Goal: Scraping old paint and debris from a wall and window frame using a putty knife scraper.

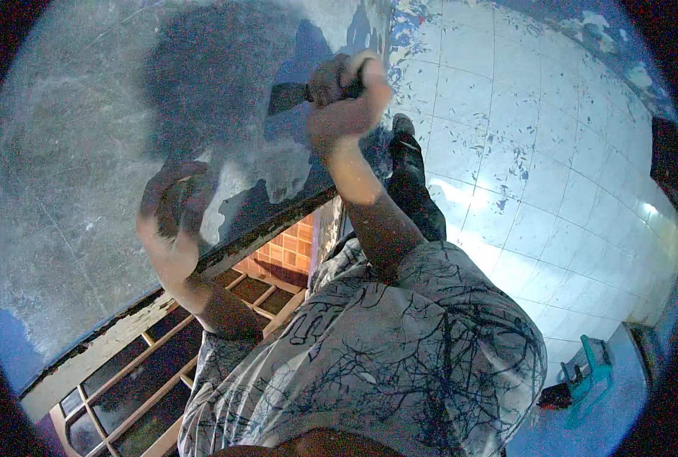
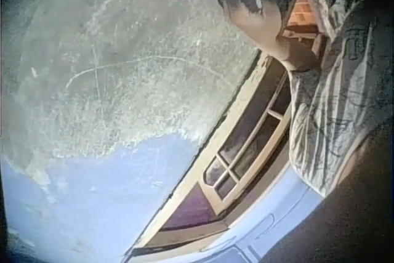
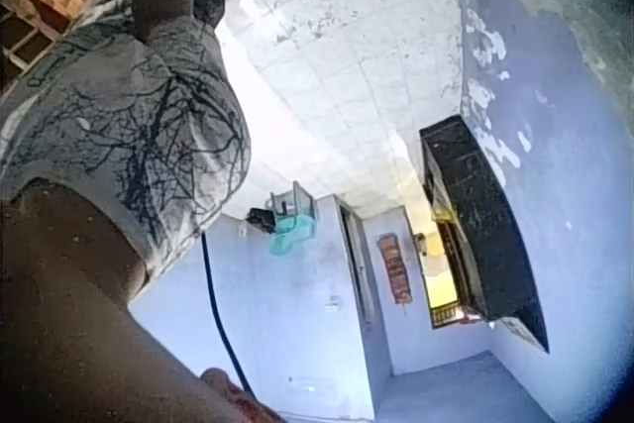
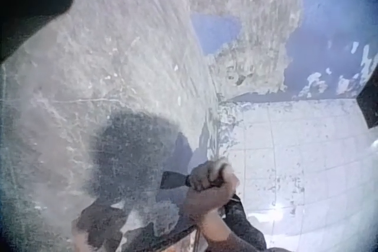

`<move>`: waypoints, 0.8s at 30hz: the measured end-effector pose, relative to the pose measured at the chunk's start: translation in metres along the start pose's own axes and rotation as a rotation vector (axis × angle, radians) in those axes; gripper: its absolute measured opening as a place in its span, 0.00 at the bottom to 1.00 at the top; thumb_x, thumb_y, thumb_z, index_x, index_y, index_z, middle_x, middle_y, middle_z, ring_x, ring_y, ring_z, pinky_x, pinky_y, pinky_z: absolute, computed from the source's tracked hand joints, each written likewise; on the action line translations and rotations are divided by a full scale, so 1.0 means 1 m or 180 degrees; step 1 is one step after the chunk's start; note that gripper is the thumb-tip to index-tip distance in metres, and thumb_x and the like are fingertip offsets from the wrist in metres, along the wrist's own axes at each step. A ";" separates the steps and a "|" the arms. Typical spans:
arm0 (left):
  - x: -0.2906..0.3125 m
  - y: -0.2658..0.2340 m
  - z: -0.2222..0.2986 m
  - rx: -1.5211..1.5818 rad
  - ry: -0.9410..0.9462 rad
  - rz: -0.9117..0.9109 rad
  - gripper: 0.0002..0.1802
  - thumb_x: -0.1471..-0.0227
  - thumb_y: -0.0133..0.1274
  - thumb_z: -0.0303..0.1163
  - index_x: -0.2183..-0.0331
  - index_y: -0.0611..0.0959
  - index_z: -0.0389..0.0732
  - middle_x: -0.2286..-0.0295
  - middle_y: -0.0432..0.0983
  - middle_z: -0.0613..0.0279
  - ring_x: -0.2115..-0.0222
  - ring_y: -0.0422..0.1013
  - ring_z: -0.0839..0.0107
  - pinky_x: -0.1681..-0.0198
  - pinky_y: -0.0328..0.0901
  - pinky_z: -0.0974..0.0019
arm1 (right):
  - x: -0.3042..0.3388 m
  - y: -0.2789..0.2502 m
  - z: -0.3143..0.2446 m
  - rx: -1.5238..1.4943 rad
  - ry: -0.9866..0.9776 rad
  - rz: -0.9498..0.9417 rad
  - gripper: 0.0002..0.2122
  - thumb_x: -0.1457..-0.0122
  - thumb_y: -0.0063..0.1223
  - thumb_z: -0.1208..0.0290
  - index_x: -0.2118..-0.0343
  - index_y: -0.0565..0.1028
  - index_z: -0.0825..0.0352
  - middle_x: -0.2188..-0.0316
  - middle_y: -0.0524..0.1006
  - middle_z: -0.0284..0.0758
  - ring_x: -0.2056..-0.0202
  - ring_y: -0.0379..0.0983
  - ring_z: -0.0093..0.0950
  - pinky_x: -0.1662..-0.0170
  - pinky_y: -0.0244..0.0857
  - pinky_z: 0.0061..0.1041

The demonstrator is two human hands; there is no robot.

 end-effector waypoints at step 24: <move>0.002 0.004 -0.007 0.0895 0.0029 0.0096 0.33 0.49 0.40 0.55 0.62 0.69 0.29 0.68 0.72 0.52 0.66 0.69 0.64 0.60 0.60 0.65 | 0.062 -0.021 0.042 0.0617 -0.0518 -0.0462 0.18 0.46 0.35 0.55 0.85 0.57 0.63 0.92 0.50 0.26 0.90 0.44 0.19 0.86 0.37 0.21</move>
Point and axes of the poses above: each hand's wrist, its own x-axis away from the middle knuckle, its own y-axis out of the palm, z = x × y, the point moved 4 cm from there along -x, towards the middle knuckle
